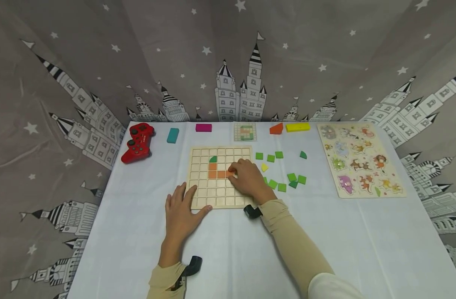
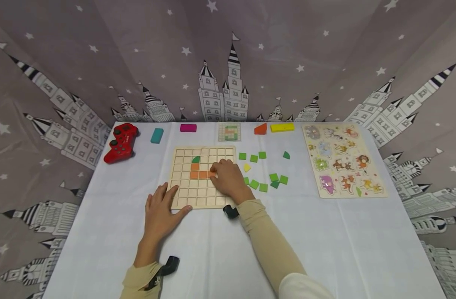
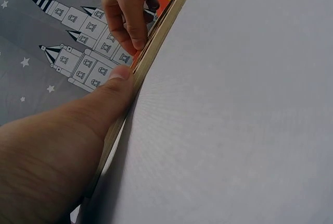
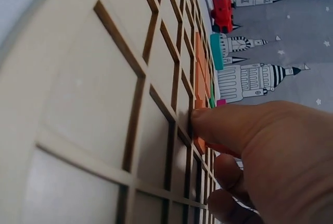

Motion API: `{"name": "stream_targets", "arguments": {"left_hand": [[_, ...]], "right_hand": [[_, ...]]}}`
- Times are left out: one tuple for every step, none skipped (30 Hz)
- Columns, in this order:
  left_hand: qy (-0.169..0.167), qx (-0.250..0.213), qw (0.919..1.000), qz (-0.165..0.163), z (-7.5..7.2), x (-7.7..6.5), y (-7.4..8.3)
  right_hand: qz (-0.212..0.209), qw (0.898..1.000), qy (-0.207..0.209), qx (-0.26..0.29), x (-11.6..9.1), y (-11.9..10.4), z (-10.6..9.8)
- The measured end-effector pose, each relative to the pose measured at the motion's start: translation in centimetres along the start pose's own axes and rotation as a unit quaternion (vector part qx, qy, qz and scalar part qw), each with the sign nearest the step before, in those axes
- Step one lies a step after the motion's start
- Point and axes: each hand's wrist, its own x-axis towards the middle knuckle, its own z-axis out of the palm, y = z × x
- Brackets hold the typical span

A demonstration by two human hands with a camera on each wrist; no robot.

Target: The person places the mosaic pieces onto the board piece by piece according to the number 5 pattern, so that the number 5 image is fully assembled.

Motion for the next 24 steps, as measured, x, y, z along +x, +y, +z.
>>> {"name": "stream_targets", "arguments": {"left_hand": [[0.0,-0.001,1.0,0.0,0.02,0.0,-0.01],[-0.001,-0.001,1.0,0.0,0.03,0.0,-0.01],[-0.002,-0.001,1.0,0.0,0.01,0.0,-0.01],[-0.004,0.0,1.0,-0.002,0.0,0.01,0.0],[-0.007,-0.002,1.0,-0.003,-0.03,0.02,0.01],[-0.009,-0.001,1.0,-0.004,-0.05,0.03,0.01],[-0.012,-0.002,0.9999,-0.005,-0.08,0.04,0.03],[-0.013,-0.002,0.9999,-0.007,-0.1,0.05,0.03],[-0.015,-0.001,0.9999,-0.008,-0.11,0.05,0.04],[-0.015,-0.002,0.9998,-0.009,-0.13,0.06,0.07],[-0.015,-0.001,0.9998,-0.01,-0.13,0.07,0.08],[-0.015,0.0,0.9998,-0.01,-0.11,0.08,0.1],[-0.016,0.001,0.9998,-0.01,-0.1,0.1,0.11],[-0.017,0.002,0.9998,-0.011,-0.08,0.12,0.11],[-0.018,0.003,0.9998,-0.011,-0.06,0.14,0.11],[-0.02,0.003,0.9997,-0.012,-0.05,0.16,0.12],[-0.023,0.005,0.9996,-0.013,-0.05,0.17,0.13],[-0.025,0.005,0.9996,-0.015,-0.05,0.18,0.16],[-0.028,0.005,0.9994,-0.017,-0.1,0.18,0.2],[-0.03,0.005,0.9993,-0.019,-0.15,0.17,0.24],[-0.032,0.005,0.9993,-0.021,-0.21,0.15,0.28],[-0.033,0.004,0.9992,-0.022,-0.28,0.14,0.33],[-0.033,0.004,0.9992,-0.023,-0.34,0.13,0.36],[-0.033,0.003,0.9992,-0.023,-0.4,0.13,0.36]], "right_hand": [[0.002,1.0,-0.002,-0.001,0.03,0.02,0.0],[0.003,1.0,-0.004,-0.001,0.06,0.05,0.0],[0.004,1.0,-0.005,-0.003,0.08,0.07,0.01],[0.004,1.0,-0.006,-0.004,0.12,0.1,0.03],[0.004,1.0,-0.006,-0.004,0.13,0.11,0.02],[0.005,1.0,-0.007,-0.003,0.15,0.12,0.02],[0.005,1.0,-0.008,-0.002,0.17,0.13,0.0],[0.005,1.0,-0.009,-0.001,0.16,0.13,-0.02],[0.006,1.0,-0.011,0.002,0.16,0.13,-0.03],[0.006,1.0,-0.012,0.005,0.17,0.15,-0.04],[0.008,1.0,-0.014,0.007,0.16,0.17,-0.06],[0.009,1.0,-0.015,0.007,0.16,0.21,-0.04],[0.009,1.0,-0.014,0.008,0.15,0.26,-0.02],[0.01,1.0,-0.013,0.008,0.13,0.33,0.0],[0.011,1.0,-0.011,0.008,0.12,0.41,0.04],[0.011,1.0,-0.008,0.007,0.09,0.5,0.08],[0.012,1.0,-0.006,0.007,0.06,0.58,0.12],[0.012,1.0,-0.003,0.007,0.01,0.63,0.11],[0.015,1.0,-0.001,0.008,-0.04,0.69,0.09],[0.017,1.0,0.0,0.01,-0.08,0.72,0.06],[0.018,1.0,0.0,0.009,-0.11,0.75,0.05],[0.02,1.0,0.001,0.01,-0.13,0.77,0.01],[0.022,1.0,0.0,0.01,-0.14,0.77,-0.03],[0.024,1.0,0.0,0.008,-0.13,0.79,-0.04]]}}
